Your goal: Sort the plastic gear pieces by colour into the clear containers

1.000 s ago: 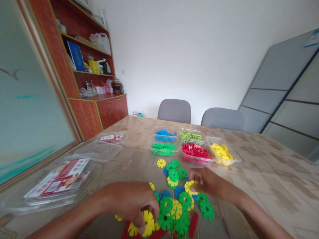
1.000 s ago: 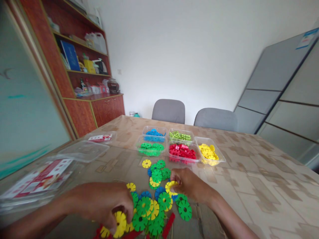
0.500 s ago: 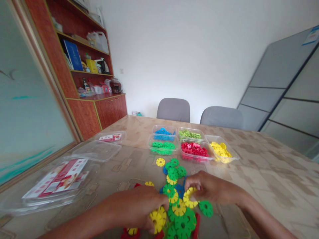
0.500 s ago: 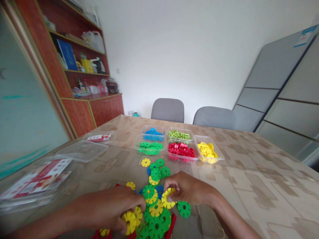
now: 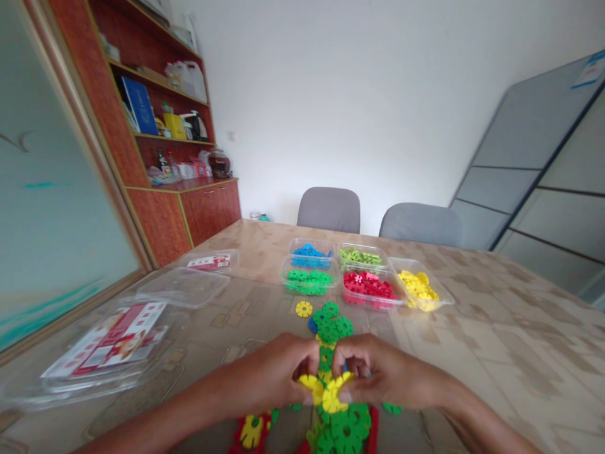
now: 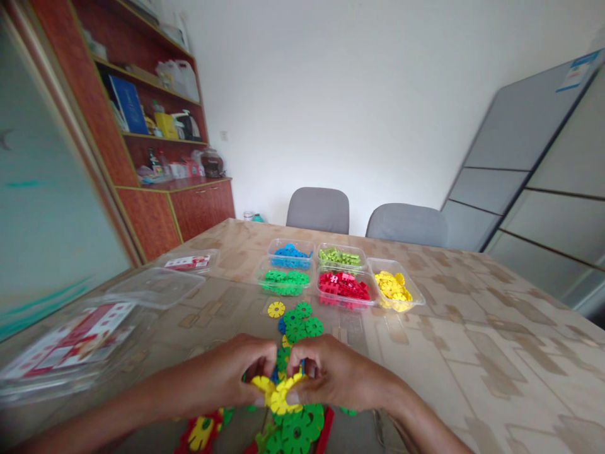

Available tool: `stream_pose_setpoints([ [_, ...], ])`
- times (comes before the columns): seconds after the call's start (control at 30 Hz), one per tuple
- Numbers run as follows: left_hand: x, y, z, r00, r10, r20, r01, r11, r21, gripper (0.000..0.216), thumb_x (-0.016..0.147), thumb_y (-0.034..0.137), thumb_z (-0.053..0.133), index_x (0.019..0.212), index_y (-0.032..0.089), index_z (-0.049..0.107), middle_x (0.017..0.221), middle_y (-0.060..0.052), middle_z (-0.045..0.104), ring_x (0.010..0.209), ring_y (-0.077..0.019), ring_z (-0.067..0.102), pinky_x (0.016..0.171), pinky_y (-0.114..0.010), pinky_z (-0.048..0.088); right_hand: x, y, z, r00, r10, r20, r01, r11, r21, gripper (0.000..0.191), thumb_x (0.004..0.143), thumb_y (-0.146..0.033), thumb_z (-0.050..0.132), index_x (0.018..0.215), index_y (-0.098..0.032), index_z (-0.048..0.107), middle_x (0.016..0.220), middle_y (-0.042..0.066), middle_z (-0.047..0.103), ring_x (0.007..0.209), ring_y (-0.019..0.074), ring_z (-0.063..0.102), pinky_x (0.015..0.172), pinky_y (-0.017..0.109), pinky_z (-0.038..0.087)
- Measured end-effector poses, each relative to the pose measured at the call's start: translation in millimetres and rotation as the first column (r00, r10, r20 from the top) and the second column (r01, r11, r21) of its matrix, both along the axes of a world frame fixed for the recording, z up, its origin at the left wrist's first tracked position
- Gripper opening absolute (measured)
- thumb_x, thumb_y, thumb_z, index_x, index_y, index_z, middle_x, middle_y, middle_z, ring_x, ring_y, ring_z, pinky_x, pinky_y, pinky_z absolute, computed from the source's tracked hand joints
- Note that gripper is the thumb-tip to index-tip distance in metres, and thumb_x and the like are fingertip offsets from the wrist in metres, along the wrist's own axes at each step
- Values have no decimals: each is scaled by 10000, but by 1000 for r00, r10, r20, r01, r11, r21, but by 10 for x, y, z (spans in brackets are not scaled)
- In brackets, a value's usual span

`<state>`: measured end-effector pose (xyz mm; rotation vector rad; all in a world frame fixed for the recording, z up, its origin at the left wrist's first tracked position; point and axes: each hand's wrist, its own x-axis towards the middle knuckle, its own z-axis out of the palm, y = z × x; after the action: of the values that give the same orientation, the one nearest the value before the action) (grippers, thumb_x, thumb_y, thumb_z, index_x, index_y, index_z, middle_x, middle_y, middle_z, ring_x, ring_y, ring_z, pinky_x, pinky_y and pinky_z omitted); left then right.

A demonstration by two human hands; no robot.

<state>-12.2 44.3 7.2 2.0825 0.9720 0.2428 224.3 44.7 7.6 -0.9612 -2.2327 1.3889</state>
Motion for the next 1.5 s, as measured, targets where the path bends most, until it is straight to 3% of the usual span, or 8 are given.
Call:
stream_pose_setpoints([
  [0.27,52,118,-119,915,90,393,89,906,-413,272,687,155,633,853,190,420,676,78,534,539,-96,543,496,-200,445,-166,-16,-11,958,-65,-280,26,990,-142,319,753,-351,735,820,-201,461,716,-58,503,600,83,406,541,195,318],
  [0.5,-17,176,-42,940,68,336,-17,988,-151,425,764,265,652,1151,147,521,1092,-80,606,916,-190,596,775,-308,482,160,278,-33,955,-185,-231,208,975,83,281,819,-418,649,923,-196,513,700,-52,499,605,103,440,529,209,328],
  [0.57,-30,180,-18,948,68,311,-33,993,-116,427,800,279,622,1197,159,518,1138,-85,602,941,-194,592,805,-316,481,399,420,17,927,-337,-167,370,895,247,296,802,-459,631,905,-198,538,718,-29,556,616,124,495,530,223,364],
  [0.73,-35,172,47,962,80,262,-63,995,-72,391,832,288,596,1200,170,541,939,-29,610,816,-164,591,680,-248,457,1166,731,71,615,-765,-192,752,496,434,337,786,-458,575,986,-188,560,681,11,625,560,159,556,499,256,406],
  [0.9,-45,188,61,966,81,244,-73,996,-43,430,837,296,593,1245,180,523,897,-17,595,801,-163,592,647,-233,445,1626,828,-26,471,-863,-181,831,366,419,242,719,-348,581,896,-186,610,782,90,706,649,219,668,550,302,496],
  [1.23,-523,371,281,985,57,-161,-20,975,222,341,790,288,644,1124,219,619,1013,-37,632,911,-228,594,774,-308,444,1208,641,240,638,-755,-153,724,520,454,261,774,-404,529,874,-187,636,730,55,682,620,203,634,577,299,482],
  [1.4,-723,399,274,923,110,-369,-38,980,197,462,556,274,813,976,208,633,946,-21,635,816,-252,586,662,-289,406,736,385,342,893,-441,91,320,764,560,204,883,-321,470,902,-188,624,779,49,669,700,201,609,607,291,450],
  [1.5,-687,394,191,940,45,-338,21,982,190,479,557,330,814,974,216,610,911,5,619,783,-219,564,606,-254,378,514,240,232,941,-231,249,117,909,400,198,875,-283,508,1002,-183,623,845,55,677,690,192,616,586,280,461],
])
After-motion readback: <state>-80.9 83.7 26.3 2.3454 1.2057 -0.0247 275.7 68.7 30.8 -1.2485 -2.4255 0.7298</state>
